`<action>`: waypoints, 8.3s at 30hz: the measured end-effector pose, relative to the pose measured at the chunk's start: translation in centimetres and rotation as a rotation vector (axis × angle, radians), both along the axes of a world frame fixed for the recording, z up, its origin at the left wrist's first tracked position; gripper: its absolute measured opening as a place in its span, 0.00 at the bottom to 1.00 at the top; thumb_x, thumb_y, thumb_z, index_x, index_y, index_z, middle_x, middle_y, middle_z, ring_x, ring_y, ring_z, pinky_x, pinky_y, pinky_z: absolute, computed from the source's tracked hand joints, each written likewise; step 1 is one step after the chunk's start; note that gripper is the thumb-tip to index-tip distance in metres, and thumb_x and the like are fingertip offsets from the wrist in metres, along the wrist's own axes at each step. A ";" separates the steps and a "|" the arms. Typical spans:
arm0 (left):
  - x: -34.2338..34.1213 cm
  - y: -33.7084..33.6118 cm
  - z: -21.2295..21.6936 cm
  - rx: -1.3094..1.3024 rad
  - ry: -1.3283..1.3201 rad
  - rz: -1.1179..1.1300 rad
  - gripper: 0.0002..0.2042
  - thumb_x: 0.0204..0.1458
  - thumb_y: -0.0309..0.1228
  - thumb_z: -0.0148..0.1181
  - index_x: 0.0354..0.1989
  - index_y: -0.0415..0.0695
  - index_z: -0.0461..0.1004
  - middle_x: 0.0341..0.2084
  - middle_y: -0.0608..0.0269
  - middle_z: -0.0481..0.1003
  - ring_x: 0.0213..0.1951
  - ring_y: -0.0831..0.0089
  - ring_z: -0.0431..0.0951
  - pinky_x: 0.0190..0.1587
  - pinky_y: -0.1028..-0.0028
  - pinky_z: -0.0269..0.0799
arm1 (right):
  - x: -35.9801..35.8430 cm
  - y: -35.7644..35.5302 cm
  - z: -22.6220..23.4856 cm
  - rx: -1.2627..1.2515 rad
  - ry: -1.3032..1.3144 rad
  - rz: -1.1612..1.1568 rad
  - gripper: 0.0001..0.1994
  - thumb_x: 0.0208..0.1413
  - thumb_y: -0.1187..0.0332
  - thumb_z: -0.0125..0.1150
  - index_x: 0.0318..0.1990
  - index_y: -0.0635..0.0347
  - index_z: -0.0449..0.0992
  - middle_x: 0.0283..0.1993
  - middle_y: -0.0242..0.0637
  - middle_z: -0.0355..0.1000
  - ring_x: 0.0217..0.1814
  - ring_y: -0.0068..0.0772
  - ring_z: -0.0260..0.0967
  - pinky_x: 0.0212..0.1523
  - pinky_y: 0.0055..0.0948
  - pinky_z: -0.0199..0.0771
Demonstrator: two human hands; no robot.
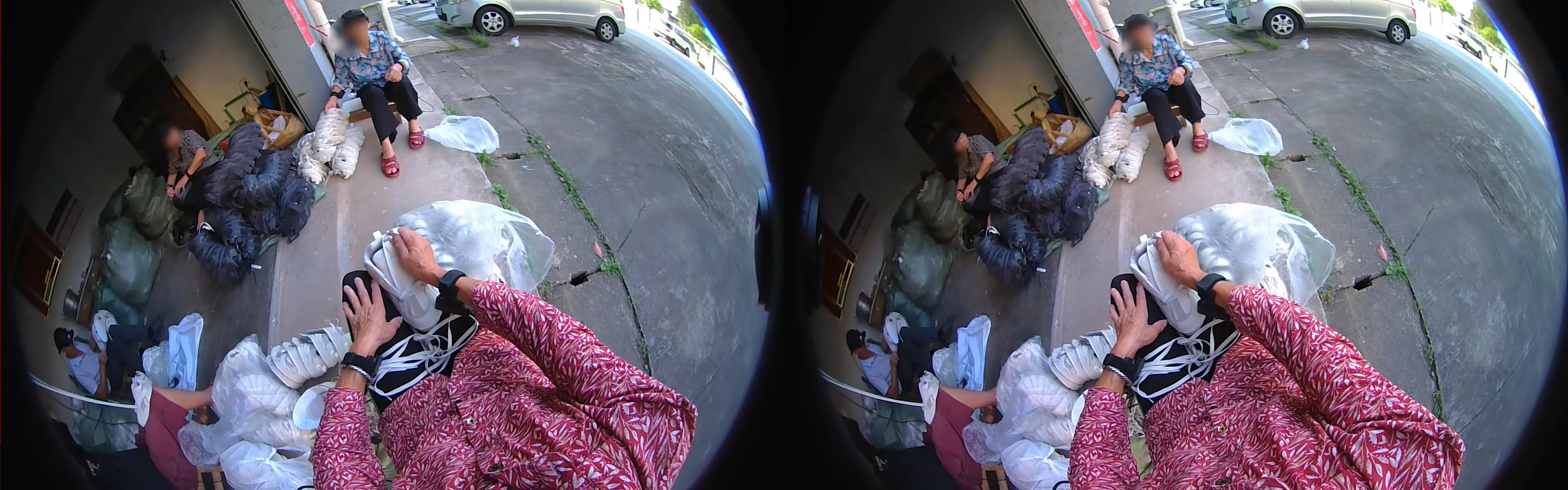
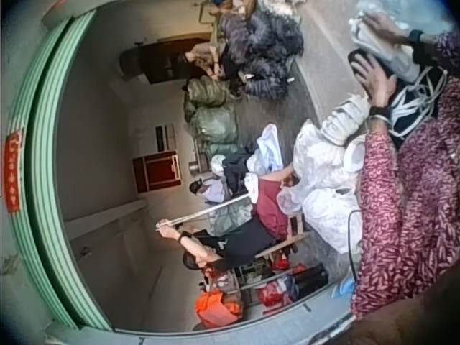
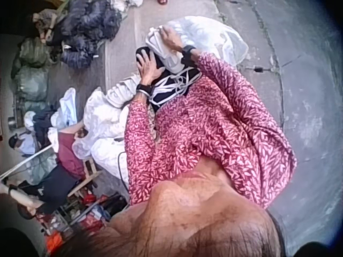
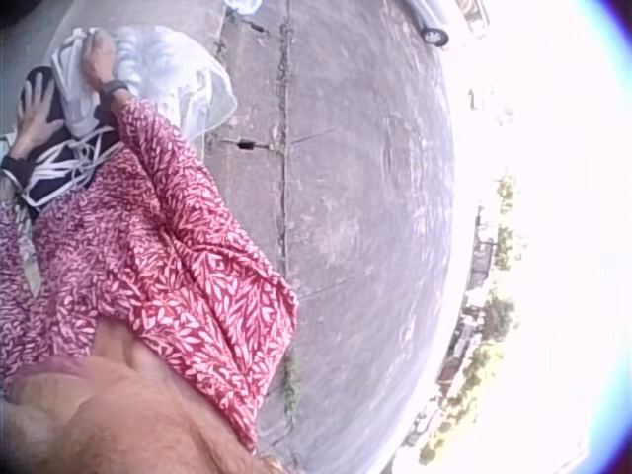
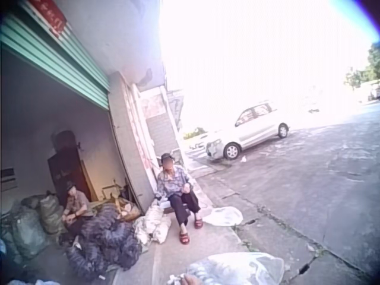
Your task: Insert laces into a white athletic shoe upper.
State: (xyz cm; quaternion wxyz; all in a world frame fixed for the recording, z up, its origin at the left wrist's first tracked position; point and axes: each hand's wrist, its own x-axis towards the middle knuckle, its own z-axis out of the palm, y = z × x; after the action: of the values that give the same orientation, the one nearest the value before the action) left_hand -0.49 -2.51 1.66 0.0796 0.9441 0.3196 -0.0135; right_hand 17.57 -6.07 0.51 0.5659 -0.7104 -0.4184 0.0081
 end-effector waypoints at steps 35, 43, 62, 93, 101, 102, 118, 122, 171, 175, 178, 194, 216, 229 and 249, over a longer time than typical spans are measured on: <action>-0.4 0.0 -0.4 0.009 -0.010 -0.004 0.50 0.36 0.46 0.67 0.66 0.42 0.42 0.65 0.37 0.37 0.65 0.36 0.32 0.61 0.40 0.36 | 0.2 0.4 -0.9 -0.003 0.019 0.001 0.13 0.60 0.61 0.43 0.38 0.62 0.69 0.36 0.56 0.69 0.40 0.60 0.65 0.41 0.47 0.65; -0.8 -0.8 -0.1 -0.100 -0.140 -0.020 0.46 0.40 0.45 0.64 0.64 0.38 0.46 0.63 0.35 0.43 0.65 0.39 0.38 0.62 0.44 0.39 | 2.5 0.3 -0.1 -0.051 0.575 0.296 0.17 0.62 0.61 0.43 0.40 0.65 0.75 0.35 0.29 0.70 0.35 0.20 0.63 0.38 0.21 0.64; 1.3 -7.4 -0.8 -0.079 -0.368 -0.541 0.40 0.43 0.40 0.62 0.62 0.35 0.51 0.59 0.35 0.53 0.63 0.41 0.50 0.63 0.54 0.46 | 4.0 -0.6 15.1 -0.084 0.679 0.686 0.14 0.64 0.60 0.43 0.35 0.60 0.69 0.31 0.36 0.75 0.24 0.22 0.73 0.22 0.17 0.73; 1.5 -2.5 2.7 -0.332 -0.897 0.048 0.14 0.48 0.29 0.60 0.42 0.37 0.70 0.36 0.55 0.73 0.39 0.65 0.73 0.45 0.70 0.67 | -1.1 -2.1 19.8 0.033 0.571 0.825 0.14 0.63 0.59 0.46 0.32 0.59 0.70 0.23 0.29 0.71 0.19 0.16 0.66 0.17 0.14 0.64; 3.4 -2.9 7.1 -0.798 -0.941 -0.095 0.18 0.53 0.28 0.55 0.50 0.32 0.65 0.43 0.58 0.70 0.46 0.74 0.69 0.50 0.75 0.62 | -2.6 -2.8 22.3 0.066 0.523 0.938 0.09 0.57 0.66 0.51 0.34 0.65 0.72 0.35 0.38 0.75 0.21 0.21 0.69 0.20 0.20 0.68; 3.2 -3.4 7.8 -0.885 -0.913 -0.069 0.15 0.55 0.29 0.53 0.48 0.33 0.66 0.41 0.59 0.70 0.45 0.75 0.69 0.50 0.76 0.62 | -2.2 -2.7 22.2 0.079 0.645 0.933 0.08 0.56 0.69 0.50 0.35 0.66 0.71 0.37 0.39 0.75 0.22 0.23 0.69 0.21 0.21 0.69; -1.0 -3.9 18.1 -1.141 -1.440 -0.283 0.12 0.62 0.35 0.39 0.31 0.42 0.64 0.23 0.58 0.68 0.34 0.61 0.73 0.45 0.61 0.68 | -0.3 -9.4 5.8 -0.445 0.367 0.778 0.09 0.44 0.77 0.48 0.29 0.62 0.77 0.30 0.35 0.76 0.33 0.28 0.74 0.31 0.25 0.73; -1.5 -3.6 18.8 -1.085 -1.516 -0.264 0.13 0.62 0.36 0.39 0.32 0.40 0.64 0.24 0.56 0.69 0.33 0.60 0.74 0.46 0.61 0.68 | -3.3 -7.9 5.5 -0.236 -0.089 0.729 0.12 0.40 0.77 0.53 0.35 0.63 0.77 0.51 0.53 0.67 0.50 0.49 0.68 0.51 0.35 0.67; -30.6 19.2 -6.7 -1.494 -1.795 1.206 0.14 0.59 0.32 0.43 0.20 0.46 0.61 0.11 0.72 0.56 0.15 0.76 0.57 0.20 0.73 0.57 | 28.2 -22.2 7.4 0.512 1.203 -0.177 0.08 0.59 0.77 0.39 0.34 0.63 0.69 0.24 0.33 0.70 0.18 0.20 0.63 0.17 0.14 0.68; -38.6 19.5 -5.5 -1.452 -1.860 1.162 0.14 0.57 0.31 0.42 0.18 0.47 0.58 0.12 0.69 0.53 0.16 0.74 0.55 0.22 0.73 0.55 | 30.3 -26.7 10.6 0.590 1.099 -0.285 0.08 0.59 0.77 0.40 0.37 0.63 0.69 0.27 0.35 0.70 0.20 0.20 0.64 0.19 0.15 0.70; -42.6 19.6 -5.0 -1.400 -1.844 1.215 0.16 0.58 0.33 0.42 0.17 0.48 0.55 0.12 0.67 0.53 0.17 0.72 0.55 0.25 0.71 0.54 | 31.8 -32.1 12.5 0.650 1.005 -0.358 0.10 0.59 0.78 0.39 0.43 0.63 0.68 0.29 0.34 0.71 0.22 0.21 0.65 0.20 0.16 0.69; -42.6 15.8 -11.5 -0.952 -1.728 1.111 0.08 0.54 0.34 0.49 0.25 0.47 0.64 0.16 0.72 0.59 0.17 0.78 0.57 0.21 0.77 0.58 | 39.1 -54.8 -4.6 0.637 0.973 -0.756 0.09 0.54 0.74 0.40 0.28 0.61 0.69 0.19 0.32 0.67 0.14 0.21 0.58 0.13 0.17 0.55; 2.1 1.3 -1.7 -0.792 -0.617 0.326 0.07 0.52 0.30 0.55 0.28 0.38 0.74 0.09 0.67 0.68 0.06 0.82 0.61 0.08 0.80 0.51 | 23.4 -50.2 -15.8 0.367 1.189 -0.642 0.05 0.55 0.68 0.52 0.31 0.56 0.73 0.20 0.24 0.67 0.15 0.14 0.57 0.13 0.12 0.53; 2.3 1.0 -2.1 -0.662 -0.620 0.369 0.07 0.51 0.29 0.55 0.26 0.38 0.74 0.09 0.68 0.68 0.08 0.84 0.62 0.08 0.80 0.52 | 9.5 -18.5 0.5 -0.176 0.794 0.243 0.09 0.57 0.65 0.56 0.33 0.61 0.76 0.21 0.24 0.67 0.17 0.11 0.58 0.16 0.13 0.55; 2.0 0.0 0.9 -0.119 -0.457 0.154 0.07 0.48 0.32 0.54 0.25 0.40 0.72 0.23 0.44 0.74 0.30 0.45 0.75 0.31 0.52 0.69 | 0.9 -7.5 -0.1 -0.309 0.953 0.503 0.09 0.52 0.68 0.54 0.24 0.62 0.72 0.17 0.27 0.64 0.16 0.18 0.59 0.15 0.19 0.53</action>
State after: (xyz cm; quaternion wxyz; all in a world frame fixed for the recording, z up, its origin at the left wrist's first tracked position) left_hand 1.47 -2.49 2.60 0.2061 0.8892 0.3629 0.1877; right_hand 18.43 -13.59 0.46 0.5623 -0.5813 -0.2668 0.5243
